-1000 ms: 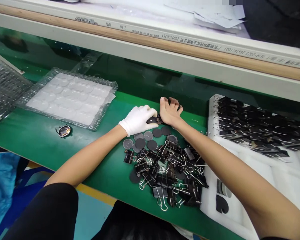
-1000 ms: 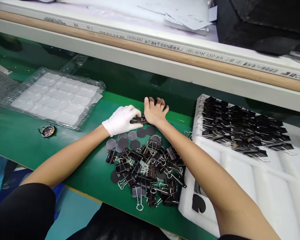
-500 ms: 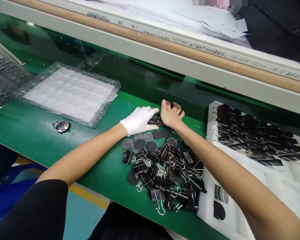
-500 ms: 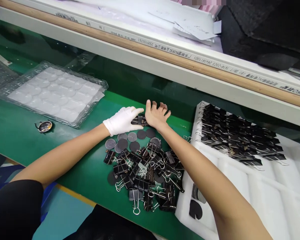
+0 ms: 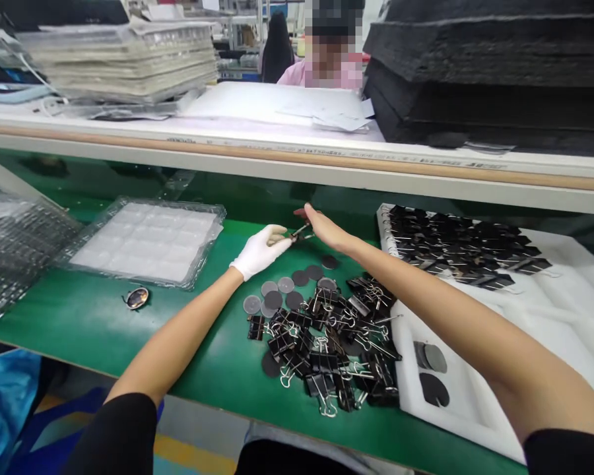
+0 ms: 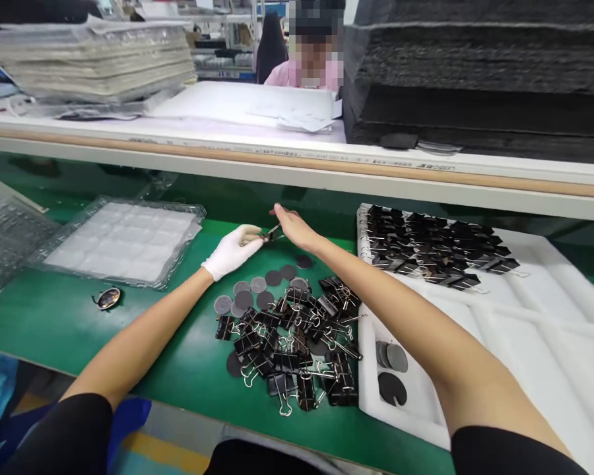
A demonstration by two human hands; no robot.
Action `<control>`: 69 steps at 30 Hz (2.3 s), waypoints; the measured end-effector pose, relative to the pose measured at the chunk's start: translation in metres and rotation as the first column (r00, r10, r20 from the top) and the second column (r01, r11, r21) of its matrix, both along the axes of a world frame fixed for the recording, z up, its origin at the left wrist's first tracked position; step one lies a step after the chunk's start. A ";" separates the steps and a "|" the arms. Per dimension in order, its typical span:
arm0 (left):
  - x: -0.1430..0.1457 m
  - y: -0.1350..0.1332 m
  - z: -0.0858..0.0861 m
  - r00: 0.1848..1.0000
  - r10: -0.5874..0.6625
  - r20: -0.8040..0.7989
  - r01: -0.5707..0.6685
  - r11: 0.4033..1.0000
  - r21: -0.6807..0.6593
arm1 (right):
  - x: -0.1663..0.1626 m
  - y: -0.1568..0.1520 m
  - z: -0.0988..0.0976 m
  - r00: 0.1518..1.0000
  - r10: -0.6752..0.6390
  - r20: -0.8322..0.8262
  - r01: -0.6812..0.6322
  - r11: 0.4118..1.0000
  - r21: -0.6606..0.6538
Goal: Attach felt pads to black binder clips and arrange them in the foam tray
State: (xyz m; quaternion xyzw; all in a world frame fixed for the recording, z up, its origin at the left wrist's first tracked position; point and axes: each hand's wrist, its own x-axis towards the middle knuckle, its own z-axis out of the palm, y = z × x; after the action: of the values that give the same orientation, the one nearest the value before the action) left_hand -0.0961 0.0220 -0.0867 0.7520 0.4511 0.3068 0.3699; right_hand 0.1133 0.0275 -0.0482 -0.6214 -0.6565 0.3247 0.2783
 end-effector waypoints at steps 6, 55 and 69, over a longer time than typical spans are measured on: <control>-0.004 0.008 0.013 0.997 0.077 0.006 -0.077 0.997 -0.007 | 0.017 -0.028 0.005 0.966 0.257 0.019 -0.254 0.936 0.242; 0.007 0.002 -0.005 0.635 0.236 -0.736 0.176 0.883 0.435 | -0.002 -0.041 -0.015 0.980 0.195 0.042 -0.197 0.980 0.037; 0.005 -0.002 0.008 0.845 0.160 -0.511 0.039 0.934 0.356 | 0.006 -0.038 -0.004 0.979 0.168 0.117 -0.174 0.984 0.045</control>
State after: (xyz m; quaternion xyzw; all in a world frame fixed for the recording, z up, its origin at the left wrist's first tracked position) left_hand -0.0915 0.0197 -0.0791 0.8464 0.4971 0.1741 0.0794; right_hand 0.1194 -0.0107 -0.0523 -0.5720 -0.7309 0.2938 0.2289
